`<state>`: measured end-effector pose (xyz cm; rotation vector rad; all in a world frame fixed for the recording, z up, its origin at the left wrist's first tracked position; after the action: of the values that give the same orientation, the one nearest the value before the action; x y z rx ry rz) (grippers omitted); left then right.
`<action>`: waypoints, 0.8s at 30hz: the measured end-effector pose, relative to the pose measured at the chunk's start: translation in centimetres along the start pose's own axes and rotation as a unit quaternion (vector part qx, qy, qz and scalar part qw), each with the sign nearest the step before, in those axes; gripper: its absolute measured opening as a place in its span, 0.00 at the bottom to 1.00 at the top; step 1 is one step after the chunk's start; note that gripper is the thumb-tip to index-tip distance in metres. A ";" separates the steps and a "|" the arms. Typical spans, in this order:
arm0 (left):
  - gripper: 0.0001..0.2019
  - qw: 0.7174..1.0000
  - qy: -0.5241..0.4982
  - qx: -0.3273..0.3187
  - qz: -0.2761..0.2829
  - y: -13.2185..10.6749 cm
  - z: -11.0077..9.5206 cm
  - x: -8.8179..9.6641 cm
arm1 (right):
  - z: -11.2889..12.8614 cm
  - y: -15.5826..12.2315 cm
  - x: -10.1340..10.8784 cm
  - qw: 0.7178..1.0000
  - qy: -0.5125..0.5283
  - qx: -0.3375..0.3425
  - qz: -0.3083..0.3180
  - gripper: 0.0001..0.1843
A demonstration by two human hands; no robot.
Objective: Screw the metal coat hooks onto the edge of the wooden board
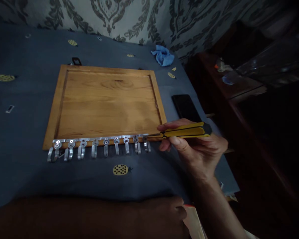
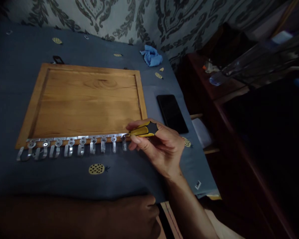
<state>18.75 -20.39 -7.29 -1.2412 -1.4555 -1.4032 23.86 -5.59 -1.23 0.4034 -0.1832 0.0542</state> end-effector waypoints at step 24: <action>0.15 0.999 -0.034 0.001 0.006 0.0 -0.1 -0.1 | -0.1 0.0 0.5 1.000 -0.010 -0.017 -0.007 0.10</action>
<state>18.73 -20.48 -7.38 -1.3054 -1.4933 -1.3634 24.36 -5.52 -1.21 0.3723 -0.1998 0.0327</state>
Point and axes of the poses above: each hand's wrist, its own y-axis towards the middle knuckle, its own x-axis out of the back of the hand, z = x × y, the point moved 6 cm from there along y, towards the middle knuckle, and after that the axes turned 2 degrees about z, right-handed, at the moved point
